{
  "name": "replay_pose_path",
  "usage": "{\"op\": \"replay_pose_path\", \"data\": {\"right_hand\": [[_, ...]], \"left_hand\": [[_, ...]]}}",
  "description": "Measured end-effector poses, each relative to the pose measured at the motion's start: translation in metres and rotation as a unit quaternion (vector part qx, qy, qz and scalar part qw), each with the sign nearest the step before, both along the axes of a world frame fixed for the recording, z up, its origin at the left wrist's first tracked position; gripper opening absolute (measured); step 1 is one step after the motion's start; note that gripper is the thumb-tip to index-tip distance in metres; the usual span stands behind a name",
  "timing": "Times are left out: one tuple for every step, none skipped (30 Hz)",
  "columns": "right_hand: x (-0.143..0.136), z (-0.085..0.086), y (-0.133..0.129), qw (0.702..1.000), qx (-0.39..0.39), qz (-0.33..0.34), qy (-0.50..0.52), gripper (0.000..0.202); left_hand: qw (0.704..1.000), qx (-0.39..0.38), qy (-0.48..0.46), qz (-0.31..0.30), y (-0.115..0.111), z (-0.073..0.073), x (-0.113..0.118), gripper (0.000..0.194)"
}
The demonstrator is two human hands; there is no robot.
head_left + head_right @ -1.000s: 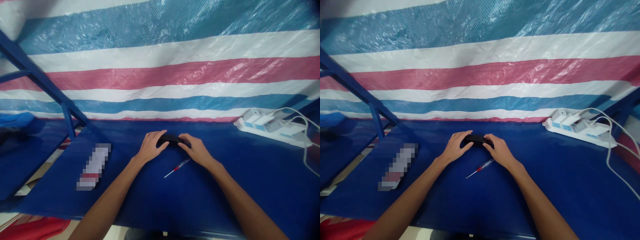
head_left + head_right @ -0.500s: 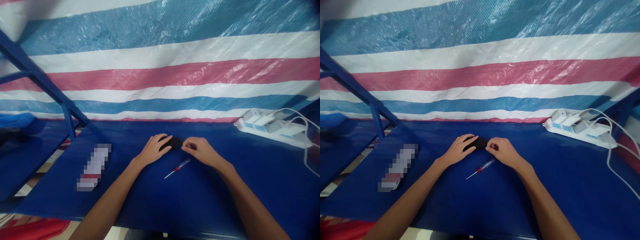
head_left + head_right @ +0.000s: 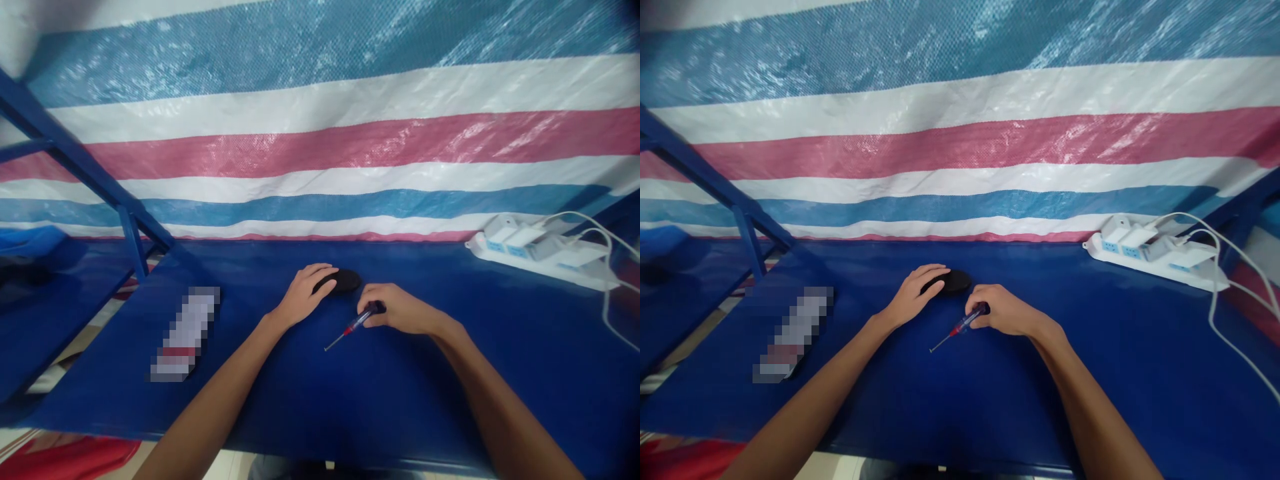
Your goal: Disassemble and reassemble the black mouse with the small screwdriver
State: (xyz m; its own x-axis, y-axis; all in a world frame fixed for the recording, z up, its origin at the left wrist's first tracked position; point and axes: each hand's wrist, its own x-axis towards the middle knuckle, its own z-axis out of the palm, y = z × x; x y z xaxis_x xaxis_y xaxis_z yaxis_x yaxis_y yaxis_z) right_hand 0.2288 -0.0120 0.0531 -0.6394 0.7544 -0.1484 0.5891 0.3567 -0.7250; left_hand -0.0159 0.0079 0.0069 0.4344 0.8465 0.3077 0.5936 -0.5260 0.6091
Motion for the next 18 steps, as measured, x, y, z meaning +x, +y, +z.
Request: {"op": "replay_pose_path", "data": {"right_hand": [[0.001, 0.001, 0.0, 1.0, -0.002, -0.015, 0.024, 0.011], [0.002, 0.002, 0.0, 0.998, -0.002, -0.032, 0.046, 0.014], [0.002, 0.003, 0.0, 0.997, 0.0, -0.048, 0.063, 0.016], [0.003, 0.004, -0.001, 0.995, 0.004, -0.062, 0.075, 0.018], [0.003, 0.004, -0.001, 0.993, 0.013, -0.076, 0.085, 0.02], [0.003, 0.004, -0.001, 0.991, 0.027, -0.092, 0.097, 0.021], [0.002, 0.004, -0.001, 0.986, 0.043, -0.113, 0.111, 0.022], [0.002, 0.003, -0.001, 0.98, 0.056, -0.138, 0.132, 0.022], [0.001, 0.002, -0.001, 0.971, 0.065, -0.167, 0.161, 0.022], [0.0, 0.0, 0.0, 0.959, 0.068, -0.196, 0.195, 0.022], [0.0, -0.001, 0.0, 0.945, 0.067, -0.223, 0.231, 0.022], [-0.001, -0.003, 0.001, 0.93, 0.063, -0.247, 0.264, 0.022], [-0.002, -0.004, 0.001, 0.916, 0.059, -0.266, 0.294, 0.022], [-0.003, -0.006, 0.002, 0.903, 0.057, -0.282, 0.319, 0.021], [-0.005, -0.007, 0.002, 0.892, 0.056, -0.295, 0.338, 0.02], [-0.006, -0.008, 0.003, 0.883, 0.054, -0.306, 0.352, 0.02], [-0.008, -0.009, 0.003, 0.876, 0.053, -0.314, 0.363, 0.019], [-0.009, -0.01, 0.003, 0.871, 0.05, -0.319, 0.37, 0.019]], "left_hand": [[1.0, 0.002, -0.014, 0.003, 0.0, 0.0, 0.0, 0.034], [1.0, 0.007, -0.027, 0.008, 0.001, 0.0, 0.0, 0.034], [0.999, 0.014, -0.043, 0.018, 0.001, 0.0, 0.001, 0.033], [0.997, 0.023, -0.062, 0.034, 0.001, 0.001, 0.001, 0.032], [0.994, 0.034, -0.084, 0.054, 0.001, 0.002, 0.0, 0.032], [0.99, 0.045, -0.11, 0.077, 0.001, 0.004, 0.0, 0.031], [0.983, 0.057, -0.138, 0.103, 0.0, 0.006, 0.0, 0.03], [0.975, 0.068, -0.165, 0.129, 0.0, 0.008, -0.001, 0.029], [0.967, 0.077, -0.189, 0.151, -0.001, 0.009, -0.001, 0.029], [0.96, 0.086, -0.208, 0.165, -0.001, 0.011, -0.001, 0.027], [0.956, 0.096, -0.22, 0.171, -0.002, 0.012, -0.002, 0.025], [0.954, 0.107, -0.225, 0.169, -0.003, 0.013, -0.002, 0.023], [0.954, 0.118, -0.224, 0.158, -0.004, 0.014, -0.002, 0.021], [0.957, 0.128, -0.218, 0.142, -0.005, 0.014, -0.002, 0.02], [0.961, 0.138, -0.206, 0.124, -0.005, 0.014, -0.001, 0.02], [0.965, 0.145, -0.191, 0.107, -0.006, 0.013, -0.001, 0.021], [0.969, 0.152, -0.173, 0.093, -0.007, 0.013, 0.0, 0.022], [0.972, 0.157, -0.154, 0.083, -0.007, 0.012, 0.0, 0.024]]}}
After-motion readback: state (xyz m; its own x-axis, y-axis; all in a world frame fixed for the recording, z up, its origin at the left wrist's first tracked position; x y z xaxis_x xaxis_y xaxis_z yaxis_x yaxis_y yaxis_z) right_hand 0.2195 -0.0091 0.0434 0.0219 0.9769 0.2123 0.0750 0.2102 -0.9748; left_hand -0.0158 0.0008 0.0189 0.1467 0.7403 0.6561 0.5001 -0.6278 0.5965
